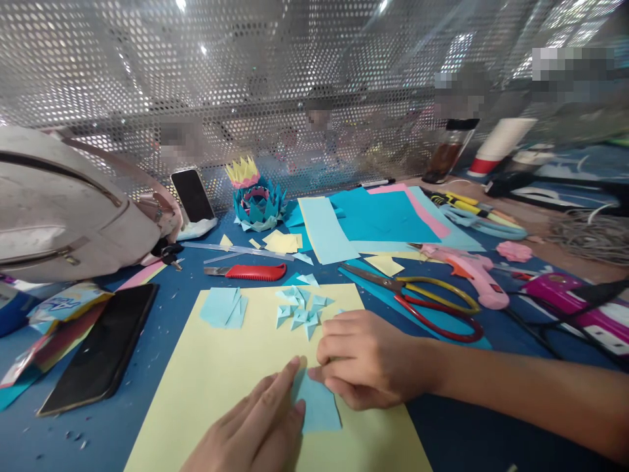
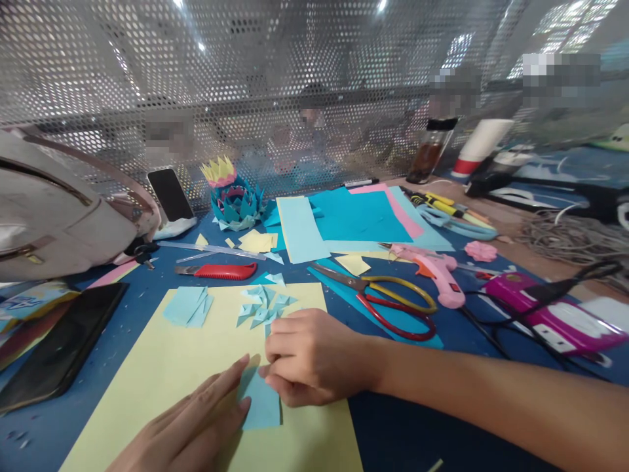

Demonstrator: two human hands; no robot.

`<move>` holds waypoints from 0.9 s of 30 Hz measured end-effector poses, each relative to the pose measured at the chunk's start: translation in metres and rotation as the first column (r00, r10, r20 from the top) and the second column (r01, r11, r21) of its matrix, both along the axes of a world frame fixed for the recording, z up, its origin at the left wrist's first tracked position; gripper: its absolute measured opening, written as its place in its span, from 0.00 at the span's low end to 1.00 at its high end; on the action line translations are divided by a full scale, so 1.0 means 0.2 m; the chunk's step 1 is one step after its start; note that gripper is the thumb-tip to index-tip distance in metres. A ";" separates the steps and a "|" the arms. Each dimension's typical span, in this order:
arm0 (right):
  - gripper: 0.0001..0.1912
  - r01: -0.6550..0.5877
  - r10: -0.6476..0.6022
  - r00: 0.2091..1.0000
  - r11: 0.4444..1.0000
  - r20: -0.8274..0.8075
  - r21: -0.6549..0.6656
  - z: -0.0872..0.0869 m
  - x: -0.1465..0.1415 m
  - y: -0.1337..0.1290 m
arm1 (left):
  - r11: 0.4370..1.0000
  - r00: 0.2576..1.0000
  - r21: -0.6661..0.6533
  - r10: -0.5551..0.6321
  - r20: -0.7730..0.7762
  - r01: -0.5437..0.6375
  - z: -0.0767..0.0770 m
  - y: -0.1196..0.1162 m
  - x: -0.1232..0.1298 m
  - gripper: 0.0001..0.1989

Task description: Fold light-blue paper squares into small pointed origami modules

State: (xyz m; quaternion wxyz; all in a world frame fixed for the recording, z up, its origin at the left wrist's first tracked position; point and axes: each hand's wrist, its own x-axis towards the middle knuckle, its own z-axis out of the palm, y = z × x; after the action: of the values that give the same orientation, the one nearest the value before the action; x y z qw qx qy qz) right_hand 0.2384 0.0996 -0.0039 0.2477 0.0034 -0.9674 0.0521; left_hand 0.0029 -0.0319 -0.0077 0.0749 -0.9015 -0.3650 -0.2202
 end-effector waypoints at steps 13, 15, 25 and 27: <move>0.15 -0.014 0.013 1.000 0.999 -0.020 -0.036 0.00 0.00 0.00 | 0.988 0.987 0.154 -0.040 0.159 0.015 -0.14 0.01 0.05 0.16; 0.16 -0.011 0.011 1.000 1.000 -0.012 -0.028 0.00 0.00 0.00 | 0.995 0.997 0.091 -0.037 0.072 0.030 -0.10 0.01 0.03 0.14; 0.16 -0.017 0.017 1.000 1.000 -0.009 -0.012 0.00 0.00 0.00 | 0.997 0.981 -0.014 -0.075 -0.179 0.073 0.03 0.01 -0.01 0.16; 0.16 -0.015 0.015 1.000 1.000 0.009 -0.008 0.00 0.00 0.00 | 0.997 0.985 -0.033 -0.075 -0.154 0.071 0.02 0.01 0.00 0.17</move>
State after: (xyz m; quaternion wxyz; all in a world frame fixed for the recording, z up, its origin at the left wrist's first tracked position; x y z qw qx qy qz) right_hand 0.2382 0.1005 -0.0040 0.2428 0.0095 -0.9683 0.0580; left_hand 0.0029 -0.0297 -0.0041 0.0826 -0.9296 -0.3278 -0.1472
